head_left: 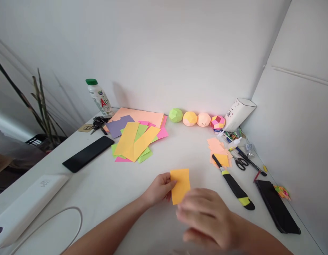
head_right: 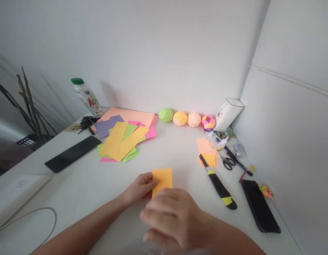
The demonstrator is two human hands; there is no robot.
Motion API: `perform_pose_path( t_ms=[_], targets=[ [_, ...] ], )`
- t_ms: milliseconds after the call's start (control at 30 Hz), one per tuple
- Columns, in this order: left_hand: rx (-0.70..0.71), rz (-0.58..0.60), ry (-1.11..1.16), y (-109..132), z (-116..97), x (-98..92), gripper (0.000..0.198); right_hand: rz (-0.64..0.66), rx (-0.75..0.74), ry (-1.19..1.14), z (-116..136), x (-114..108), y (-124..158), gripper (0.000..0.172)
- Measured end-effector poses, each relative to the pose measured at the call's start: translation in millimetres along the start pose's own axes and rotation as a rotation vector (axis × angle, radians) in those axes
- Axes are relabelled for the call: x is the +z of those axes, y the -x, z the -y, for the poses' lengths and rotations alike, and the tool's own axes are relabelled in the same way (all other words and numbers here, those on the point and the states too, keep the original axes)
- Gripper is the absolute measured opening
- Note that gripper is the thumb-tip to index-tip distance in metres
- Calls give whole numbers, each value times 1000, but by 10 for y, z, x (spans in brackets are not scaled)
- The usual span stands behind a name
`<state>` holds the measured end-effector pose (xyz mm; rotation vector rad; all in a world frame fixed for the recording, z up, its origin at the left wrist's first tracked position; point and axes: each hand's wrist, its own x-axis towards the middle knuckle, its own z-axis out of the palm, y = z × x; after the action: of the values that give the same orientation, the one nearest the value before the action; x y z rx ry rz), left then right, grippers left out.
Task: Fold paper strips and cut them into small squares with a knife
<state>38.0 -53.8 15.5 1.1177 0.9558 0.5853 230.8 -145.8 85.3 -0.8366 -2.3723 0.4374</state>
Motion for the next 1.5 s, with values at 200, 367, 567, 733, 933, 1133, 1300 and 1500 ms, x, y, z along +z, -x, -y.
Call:
perform_pose_path(
  t_ms=[200, 367, 567, 733, 933, 1133, 1300, 1500],
  targets=[
    [-139, 84, 89, 47, -96, 29, 31, 27, -74, 270, -707, 245, -208, 20],
    [-132, -22, -336, 75, -34, 26, 24, 70, -49, 164, -726, 291, -56, 29],
    [547, -76, -1029, 84, 74, -2, 24, 128, 64, 57, -722, 308, -50, 23],
    [523, 61, -1287, 179, 44, 47, 28, 74, 360, -120, -765, 353, -81, 14],
    [438, 97, -1447, 280, 33, 59, 29, -73, 630, -162, -819, 446, -157, 18],
    [431, 144, -1527, 316, 65, 88, 32, -209, 652, -83, -827, 543, -172, 23],
    [395, 137, -1595, 353, 134, 156, 35, -155, 500, -64, -834, 571, -234, 22],
    [407, -6, -1610, 350, 203, 208, 34, -66, 410, 91, -878, 591, -293, 24]
  ],
)
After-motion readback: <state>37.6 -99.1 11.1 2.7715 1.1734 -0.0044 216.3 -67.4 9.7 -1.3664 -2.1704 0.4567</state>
